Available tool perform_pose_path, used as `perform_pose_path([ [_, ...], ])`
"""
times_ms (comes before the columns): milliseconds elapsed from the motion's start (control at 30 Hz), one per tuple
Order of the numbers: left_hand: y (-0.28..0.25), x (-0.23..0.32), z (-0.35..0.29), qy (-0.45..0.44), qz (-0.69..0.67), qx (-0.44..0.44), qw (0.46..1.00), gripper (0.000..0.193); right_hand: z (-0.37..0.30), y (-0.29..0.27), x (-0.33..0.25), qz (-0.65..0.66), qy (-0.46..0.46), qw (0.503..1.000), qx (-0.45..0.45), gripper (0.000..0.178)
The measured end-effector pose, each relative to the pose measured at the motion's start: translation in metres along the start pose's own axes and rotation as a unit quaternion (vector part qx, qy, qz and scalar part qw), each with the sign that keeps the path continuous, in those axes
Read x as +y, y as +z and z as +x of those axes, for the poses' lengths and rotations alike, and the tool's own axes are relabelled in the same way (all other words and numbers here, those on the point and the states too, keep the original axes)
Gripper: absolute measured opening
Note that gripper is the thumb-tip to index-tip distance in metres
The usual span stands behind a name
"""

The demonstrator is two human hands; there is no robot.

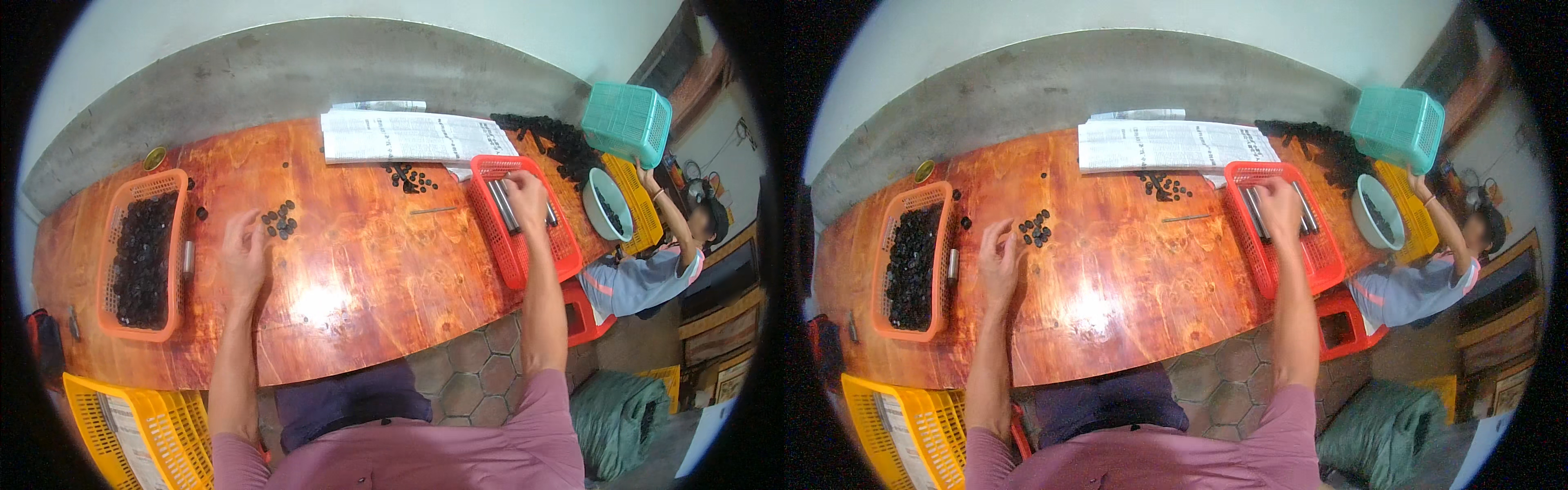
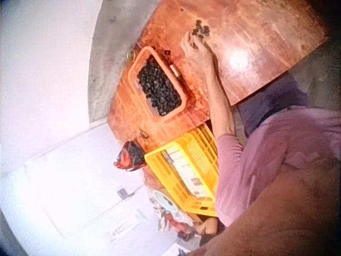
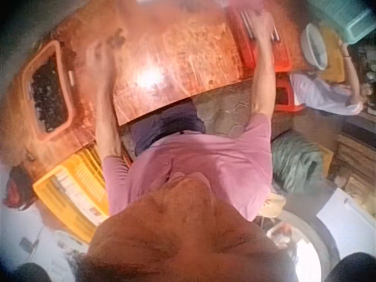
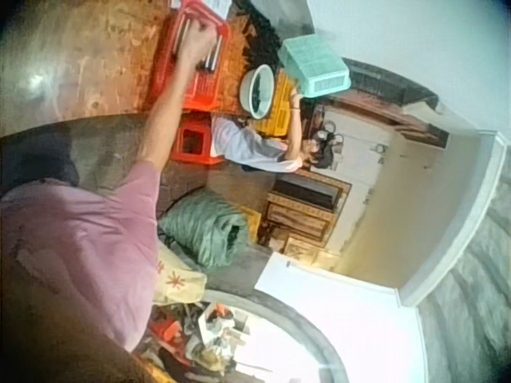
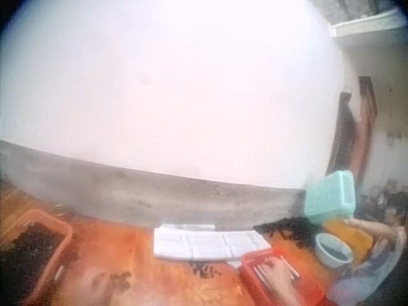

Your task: The person repeatedly picks small black cylindrical pieces from a basket and inserts them into a metal tube held in the left hand. After filling the tube, they place it into a yellow basket and repeat the process with a new tube. The workspace includes multiple colored baskets, a wooden table, and scattered components.

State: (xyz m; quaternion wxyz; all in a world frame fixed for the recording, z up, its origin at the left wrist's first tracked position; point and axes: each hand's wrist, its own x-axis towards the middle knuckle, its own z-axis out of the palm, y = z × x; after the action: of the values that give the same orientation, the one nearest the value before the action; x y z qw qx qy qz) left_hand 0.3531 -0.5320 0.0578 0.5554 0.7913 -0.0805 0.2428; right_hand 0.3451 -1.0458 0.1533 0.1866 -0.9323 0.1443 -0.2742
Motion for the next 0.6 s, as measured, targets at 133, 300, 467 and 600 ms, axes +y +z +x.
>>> perform_pose_path([
  [133, 0.005, -0.015, -0.006, -0.079, -0.024, 0.005, 0.997, 0.027, 0.012, -0.010, 0.092, -0.162, 0.129, 0.977, 0.046, 0.028],
  [300, -0.006, -0.038, -0.006, -0.142, -0.091, 0.067, 0.983, 0.027, 0.016, 0.001, 0.119, -0.287, 0.184, 0.940, -0.033, 0.032],
  [467, -0.007, -0.029, -0.007, -0.109, -0.039, 0.060, 0.991, 0.024, 0.015, -0.005, 0.074, -0.252, 0.227, 0.939, -0.066, 0.037],
  [600, 0.004, -0.025, -0.005, -0.098, -0.106, 0.049, 0.988, 0.023, 0.004, -0.021, 0.065, -0.030, 0.122, 0.991, -0.037, 0.035],
])
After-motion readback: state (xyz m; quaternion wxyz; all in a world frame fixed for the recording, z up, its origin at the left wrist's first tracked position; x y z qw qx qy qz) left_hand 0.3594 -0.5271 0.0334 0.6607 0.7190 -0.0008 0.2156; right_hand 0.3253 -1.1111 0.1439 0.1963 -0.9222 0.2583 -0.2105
